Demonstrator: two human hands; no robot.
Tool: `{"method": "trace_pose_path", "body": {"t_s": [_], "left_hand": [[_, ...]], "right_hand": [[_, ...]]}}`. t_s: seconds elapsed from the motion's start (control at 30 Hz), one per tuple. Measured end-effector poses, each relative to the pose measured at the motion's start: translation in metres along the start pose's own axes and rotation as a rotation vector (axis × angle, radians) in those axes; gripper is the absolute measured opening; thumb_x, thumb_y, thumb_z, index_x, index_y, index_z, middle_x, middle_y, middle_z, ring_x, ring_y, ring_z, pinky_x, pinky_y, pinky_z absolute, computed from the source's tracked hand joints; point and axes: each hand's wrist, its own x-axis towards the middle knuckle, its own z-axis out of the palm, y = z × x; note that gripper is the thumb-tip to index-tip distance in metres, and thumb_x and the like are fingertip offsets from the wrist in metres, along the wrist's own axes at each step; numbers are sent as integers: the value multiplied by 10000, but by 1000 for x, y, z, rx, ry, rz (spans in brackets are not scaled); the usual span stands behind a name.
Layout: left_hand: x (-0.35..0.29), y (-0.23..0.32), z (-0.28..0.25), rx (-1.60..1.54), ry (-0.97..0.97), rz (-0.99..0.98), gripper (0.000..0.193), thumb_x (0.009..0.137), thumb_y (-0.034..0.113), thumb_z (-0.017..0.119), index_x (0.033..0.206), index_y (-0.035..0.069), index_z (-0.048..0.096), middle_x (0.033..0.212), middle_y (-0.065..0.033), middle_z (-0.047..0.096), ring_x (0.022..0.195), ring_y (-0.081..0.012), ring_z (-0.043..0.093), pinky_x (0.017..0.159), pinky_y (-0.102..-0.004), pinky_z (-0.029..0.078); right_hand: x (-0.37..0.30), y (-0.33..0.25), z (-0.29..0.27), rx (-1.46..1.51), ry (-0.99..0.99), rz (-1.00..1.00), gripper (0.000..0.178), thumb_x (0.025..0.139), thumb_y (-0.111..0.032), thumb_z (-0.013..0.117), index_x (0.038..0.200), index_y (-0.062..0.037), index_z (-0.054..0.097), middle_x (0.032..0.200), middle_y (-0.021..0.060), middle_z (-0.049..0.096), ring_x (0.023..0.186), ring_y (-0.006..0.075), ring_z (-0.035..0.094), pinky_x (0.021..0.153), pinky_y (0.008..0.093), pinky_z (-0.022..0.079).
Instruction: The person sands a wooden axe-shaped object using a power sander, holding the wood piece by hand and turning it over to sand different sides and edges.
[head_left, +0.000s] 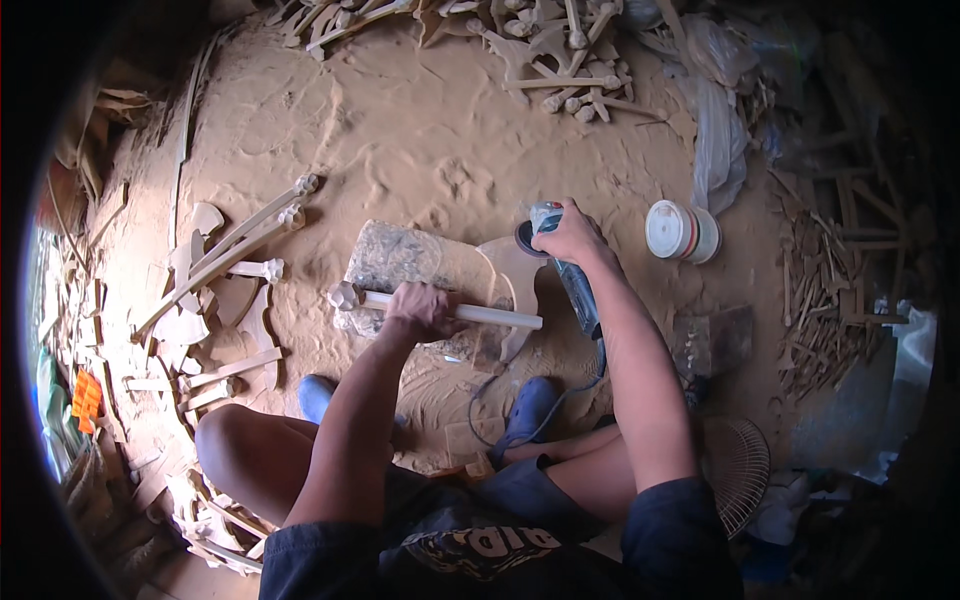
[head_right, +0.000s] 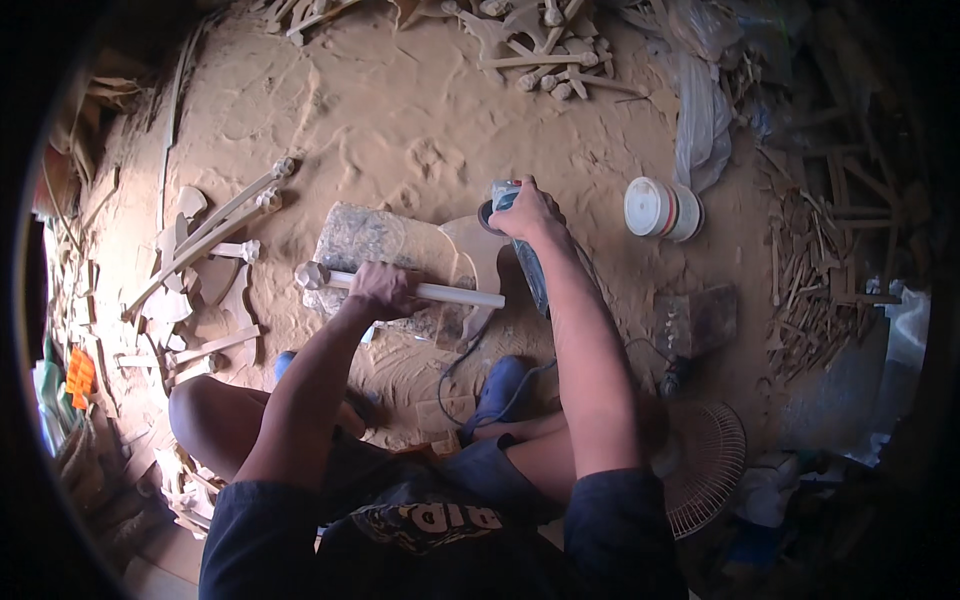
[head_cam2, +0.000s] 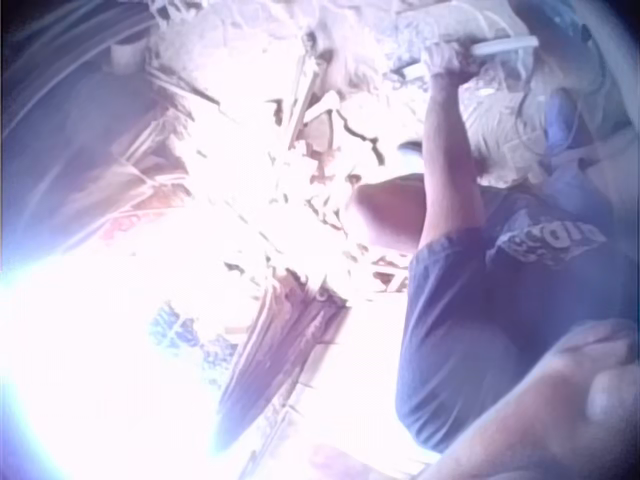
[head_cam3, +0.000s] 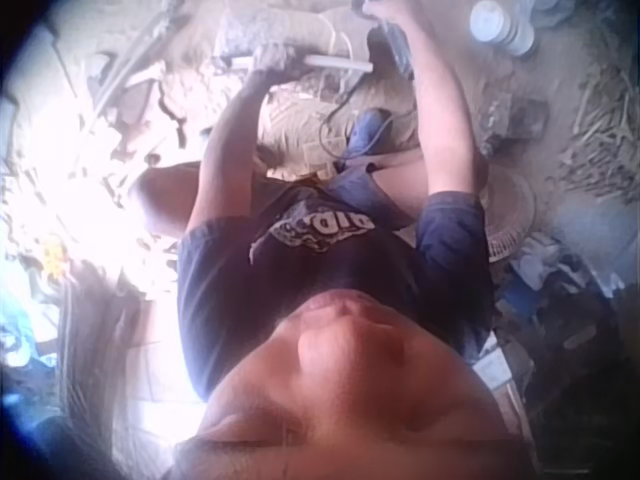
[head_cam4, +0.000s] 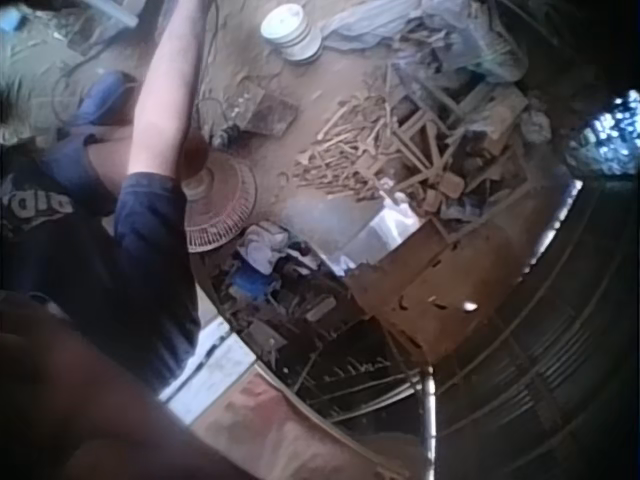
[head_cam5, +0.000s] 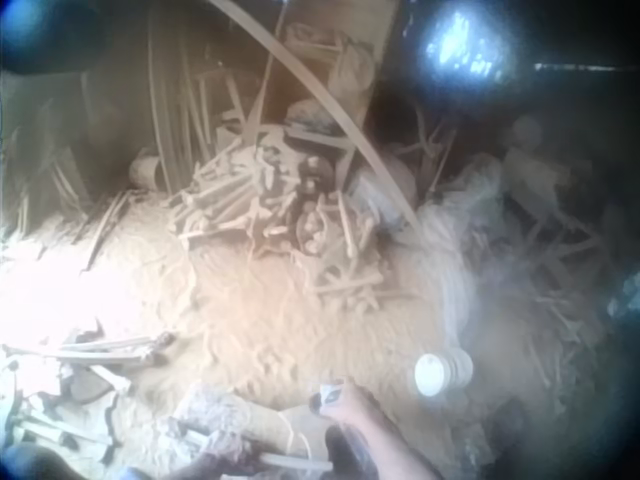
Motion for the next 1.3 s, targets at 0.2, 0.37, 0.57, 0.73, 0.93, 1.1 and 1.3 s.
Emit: {"method": "trace_pose_path", "body": {"t_s": [0.2, 0.37, 0.57, 0.73, 0.93, 1.1, 1.3], "left_hand": [[8, -3, 8, -5, 12, 41, 600, 930, 829, 581, 1191, 320, 760, 970, -102, 795, 961, -319, 781, 842, -496, 593], [2, 1, 4, -25, 13, 9, 665, 917, 838, 597, 1085, 229, 803, 984, -119, 804, 1004, -325, 779, 906, -459, 599], [2, -6, 13, -17, 76, 8, 665, 916, 834, 598, 1058, 218, 804, 1006, -136, 807, 1005, -329, 783, 892, -473, 604], [6, -1, 10, 8, 42, -11, 632, 901, 820, 625, 1024, 228, 809, 991, -153, 804, 992, -361, 780, 880, -504, 590], [2, -8, 6, -57, -14, 20, 621, 919, 839, 588, 1078, 282, 812, 977, -146, 804, 974, -362, 781, 886, -490, 597], [4, 0, 2, -23, -8, 18, 630, 910, 847, 593, 1086, 284, 814, 975, -125, 803, 974, -340, 782, 880, -480, 601], [3, -6, 9, -14, 12, 12, 659, 916, 849, 577, 1092, 258, 810, 979, -117, 803, 976, -322, 785, 874, -475, 603]], "right_hand": [[13, 33, -4, -17, 53, 126, 1018, 672, -307, 824, 1593, -123, 433, 1484, 215, 649, 1372, 394, 641, 1144, 474, 529], [6, 47, -6, 55, 78, 170, 981, 647, -308, 846, 1524, -27, 509, 1412, 268, 670, 1299, 391, 680, 1082, 464, 553], [-4, 49, -13, 60, 132, 241, 969, 709, -329, 825, 1562, -54, 456, 1476, 245, 647, 1351, 404, 653, 1130, 489, 538], [-8, 30, -16, 61, 157, 111, 936, 727, -332, 816, 1540, -37, 458, 1435, 270, 664, 1339, 425, 655, 1126, 497, 536], [-23, -38, 1, 1, -11, -111, 930, 726, -349, 819, 1527, -28, 471, 1389, 290, 681, 1307, 430, 670, 1106, 480, 543], [-27, -51, 20, -59, -33, -171, 918, 732, -353, 809, 1538, -63, 481, 1378, 280, 688, 1293, 431, 678, 1090, 477, 553], [-24, -52, 13, -100, -16, -64, 937, 722, -341, 809, 1557, -82, 471, 1427, 266, 666, 1334, 426, 656, 1104, 510, 542]]}}
